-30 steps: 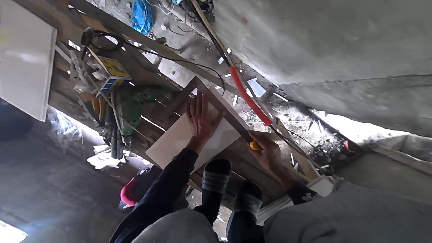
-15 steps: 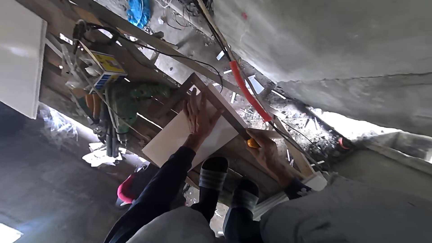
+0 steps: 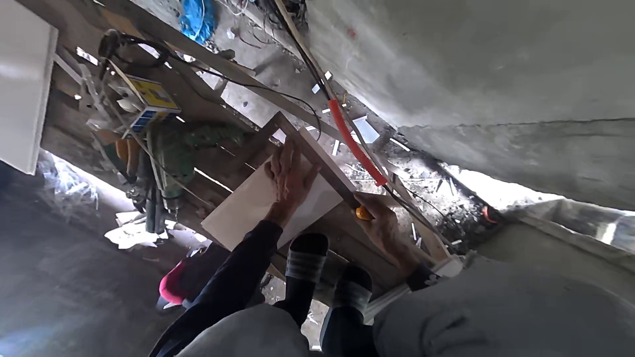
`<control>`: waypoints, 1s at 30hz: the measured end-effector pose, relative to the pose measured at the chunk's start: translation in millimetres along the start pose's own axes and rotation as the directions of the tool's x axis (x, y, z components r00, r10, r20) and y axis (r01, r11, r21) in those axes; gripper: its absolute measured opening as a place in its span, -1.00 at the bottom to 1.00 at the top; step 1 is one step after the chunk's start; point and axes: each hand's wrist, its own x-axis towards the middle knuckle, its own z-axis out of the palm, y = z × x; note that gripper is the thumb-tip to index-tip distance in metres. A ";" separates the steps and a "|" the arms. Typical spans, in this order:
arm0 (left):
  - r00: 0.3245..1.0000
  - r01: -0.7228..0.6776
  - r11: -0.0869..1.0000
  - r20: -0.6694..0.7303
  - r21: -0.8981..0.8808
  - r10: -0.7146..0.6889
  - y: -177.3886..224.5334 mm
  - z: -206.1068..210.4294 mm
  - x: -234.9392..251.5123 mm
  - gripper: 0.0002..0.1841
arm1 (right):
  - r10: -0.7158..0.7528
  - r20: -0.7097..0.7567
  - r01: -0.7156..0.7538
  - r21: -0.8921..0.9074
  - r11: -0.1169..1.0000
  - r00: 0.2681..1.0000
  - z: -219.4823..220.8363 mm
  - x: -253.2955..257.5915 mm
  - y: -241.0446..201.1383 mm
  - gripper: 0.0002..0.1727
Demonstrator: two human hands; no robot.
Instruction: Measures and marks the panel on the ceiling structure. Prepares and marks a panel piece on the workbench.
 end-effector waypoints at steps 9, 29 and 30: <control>1.000 -0.002 1.000 -0.026 0.003 0.002 -3.2 7.4 2.8 -0.08 | -0.014 0.030 0.015 -0.026 1.000 0.999 -1.1 0.6 3.3 -0.51; 1.000 0.009 0.999 -0.023 0.045 -0.008 -1.8 7.6 -0.2 -0.06 | 0.007 0.067 -0.007 -0.006 1.000 0.998 -8.4 1.6 -0.2 -0.50; 1.000 0.008 0.999 -0.021 0.047 -0.007 -1.7 7.5 0.3 -0.06 | 0.005 0.065 -0.005 -0.002 1.000 0.998 -8.1 2.8 1.1 -0.50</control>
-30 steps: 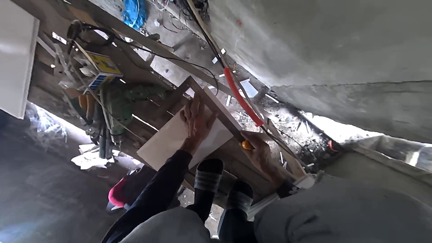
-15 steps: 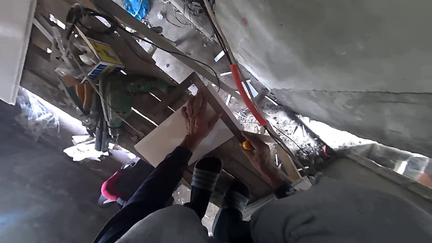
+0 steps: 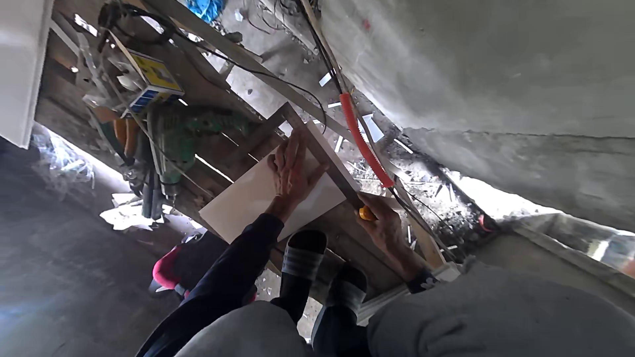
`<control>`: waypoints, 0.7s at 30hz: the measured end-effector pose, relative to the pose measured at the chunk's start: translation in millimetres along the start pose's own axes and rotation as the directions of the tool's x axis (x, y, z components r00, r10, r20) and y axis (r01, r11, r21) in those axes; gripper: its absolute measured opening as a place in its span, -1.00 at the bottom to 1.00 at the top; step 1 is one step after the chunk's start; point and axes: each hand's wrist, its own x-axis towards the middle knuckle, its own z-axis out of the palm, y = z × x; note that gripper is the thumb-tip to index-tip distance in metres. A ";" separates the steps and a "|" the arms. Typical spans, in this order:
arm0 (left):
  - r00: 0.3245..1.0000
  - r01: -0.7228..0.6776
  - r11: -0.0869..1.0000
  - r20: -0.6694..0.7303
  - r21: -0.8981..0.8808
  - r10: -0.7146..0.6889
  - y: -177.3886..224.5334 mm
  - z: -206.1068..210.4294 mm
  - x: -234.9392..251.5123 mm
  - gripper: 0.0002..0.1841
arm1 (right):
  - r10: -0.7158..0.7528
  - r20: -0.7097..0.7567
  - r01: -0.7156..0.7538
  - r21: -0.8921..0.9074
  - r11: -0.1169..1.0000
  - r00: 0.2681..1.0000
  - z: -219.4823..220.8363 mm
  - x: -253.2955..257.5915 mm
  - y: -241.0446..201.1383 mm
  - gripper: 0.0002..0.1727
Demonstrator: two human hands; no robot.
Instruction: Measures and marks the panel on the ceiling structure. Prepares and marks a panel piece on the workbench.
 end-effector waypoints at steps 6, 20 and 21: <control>1.000 -0.004 1.000 0.012 0.015 0.003 -0.2 0.0 1.3 -0.06 | -0.010 0.004 0.010 0.022 1.000 1.000 0.4 1.5 1.2 -0.50; 0.976 -0.210 0.976 -0.062 -0.054 0.207 -6.6 4.8 -2.1 -0.42 | -0.029 -0.037 0.028 -0.027 0.999 0.999 2.8 3.4 -1.0 -0.49; 0.967 -0.250 0.965 -0.063 -0.082 0.245 -7.7 4.1 -2.5 -0.47 | -0.032 -0.042 0.031 -0.030 0.999 0.999 3.7 2.9 -0.6 -0.49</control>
